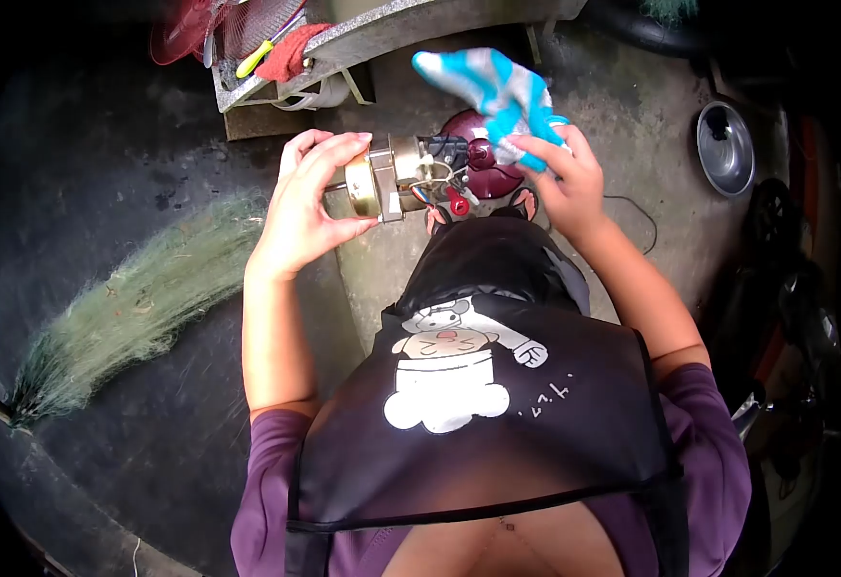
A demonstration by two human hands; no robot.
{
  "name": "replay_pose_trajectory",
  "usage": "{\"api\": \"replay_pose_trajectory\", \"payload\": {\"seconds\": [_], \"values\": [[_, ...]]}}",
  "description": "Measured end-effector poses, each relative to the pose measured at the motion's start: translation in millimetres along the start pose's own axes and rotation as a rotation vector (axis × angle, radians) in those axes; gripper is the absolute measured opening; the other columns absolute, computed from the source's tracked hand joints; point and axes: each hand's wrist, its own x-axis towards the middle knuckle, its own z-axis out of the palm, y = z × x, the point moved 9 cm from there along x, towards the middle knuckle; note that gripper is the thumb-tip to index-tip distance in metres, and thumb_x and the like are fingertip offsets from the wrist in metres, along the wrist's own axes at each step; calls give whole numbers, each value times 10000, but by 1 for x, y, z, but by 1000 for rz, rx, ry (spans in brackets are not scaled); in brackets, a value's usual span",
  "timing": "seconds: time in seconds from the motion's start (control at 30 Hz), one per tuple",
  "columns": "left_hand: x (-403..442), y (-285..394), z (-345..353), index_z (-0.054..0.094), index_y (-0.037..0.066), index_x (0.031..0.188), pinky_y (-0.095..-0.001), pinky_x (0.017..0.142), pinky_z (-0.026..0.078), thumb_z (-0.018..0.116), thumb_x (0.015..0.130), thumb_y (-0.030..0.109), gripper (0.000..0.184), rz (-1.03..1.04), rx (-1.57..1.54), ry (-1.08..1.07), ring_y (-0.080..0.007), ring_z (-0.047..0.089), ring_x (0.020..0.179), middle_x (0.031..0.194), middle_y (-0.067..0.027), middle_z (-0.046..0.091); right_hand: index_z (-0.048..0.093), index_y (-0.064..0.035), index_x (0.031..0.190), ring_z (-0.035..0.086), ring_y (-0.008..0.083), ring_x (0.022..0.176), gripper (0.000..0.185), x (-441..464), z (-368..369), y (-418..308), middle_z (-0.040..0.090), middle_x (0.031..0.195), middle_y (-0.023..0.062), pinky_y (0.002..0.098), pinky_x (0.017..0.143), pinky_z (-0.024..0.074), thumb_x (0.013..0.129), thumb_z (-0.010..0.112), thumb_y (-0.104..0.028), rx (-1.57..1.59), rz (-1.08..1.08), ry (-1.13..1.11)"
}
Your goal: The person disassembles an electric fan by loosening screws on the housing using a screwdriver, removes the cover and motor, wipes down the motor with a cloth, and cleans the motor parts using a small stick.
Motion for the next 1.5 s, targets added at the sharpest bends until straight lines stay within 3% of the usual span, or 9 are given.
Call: {"api": "replay_pose_trajectory", "payload": {"seconds": [0.13, 0.37, 0.57, 0.7, 0.83, 1.0, 1.13, 1.3, 1.5], "values": [[1, 5, -2, 586, 99, 1309, -417, 1088, 370, 885, 505, 78, 858, 7, 28, 1, -319, 440, 1245, 1319, -52, 601, 722, -220, 1165, 631, 249, 876, 503, 6, 25, -63, 592, 1043, 88, 344, 694, 532, 719, 721, 12, 42, -279, -188], [-3, 18, -8, 555, 132, 1360, -469, 1096, 369, 899, 532, 216, 900, 37, 175, -16, -372, 403, 1275, 1397, -54, 543, 735, -93, 1049, 627, 207, 793, 217, 13, -36, 29, 627, 934, 77, 301, 725, 499, 833, 713, -103, -124, 303, -66], [-6, 47, -24, 602, 149, 1293, -493, 1080, 346, 856, 667, 259, 684, 48, 232, 163, -393, 376, 1291, 1390, -82, 512, 694, -17, 1014, 578, 158, 1039, 151, -8, -67, 9, 628, 1043, 59, 293, 906, 456, 884, 703, -95, 877, 375, -86], [8, 71, -11, 681, 148, 1048, -489, 1037, 377, 767, 731, 114, 330, 177, 300, 161, -387, 407, 1244, 1273, -61, 571, 581, -34, 1239, 569, 161, 1117, 393, -20, -74, 22, 603, 1184, 65, 318, 979, 462, 865, 703, -50, 888, 549, 43], [28, 100, 6, 690, 174, 1064, -495, 1067, 333, 749, 709, 99, 368, 268, 369, 90, -386, 384, 1267, 1329, -69, 536, 540, -43, 1306, 567, 172, 1154, 485, -20, -80, 6, 587, 1252, 80, 331, 999, 461, 849, 696, -12, 790, 477, 18], [44, 109, 28, 662, 146, 914, -525, 1056, 336, 753, 657, 110, 275, 312, 475, -53, -398, 385, 1265, 1352, -90, 487, 388, -51, 1457, 549, 262, 1244, 554, -22, -91, 0, 562, 1343, 148, 414, 1109, 409, 983, 541, -293, 1612, 426, 167], [49, 99, 15, 638, 126, 804, -500, 1023, 360, 758, 641, 107, 204, 326, 439, 50, -379, 412, 1214, 1238, -69, 556, 507, -9, 1361, 694, 335, 929, 511, -76, -50, 54, 634, 1208, 216, 466, 759, 606, 1014, 431, -376, 1729, 700, -37], [47, 80, -3, 686, 97, 838, -397, 909, 407, 813, 703, 91, 185, 243, 330, 165, -255, 517, 990, 969, -26, 612, 509, -2, 1334, 617, 226, 1119, 558, -71, -53, 34, 629, 1208, 129, 357, 1008, 477, 803, 653, -95, 1264, 800, -58], [49, 55, 5, 638, 25, 844, -307, 737, 477, 771, 785, 66, 151, 24, 199, 224, -201, 578, 777, 814, -61, 610, 543, -41, 1294, 555, 140, 1129, 548, -34, -25, 13, 587, 1206, 41, 305, 1016, 434, 755, 582, 47, 846, 542, -213]]}}
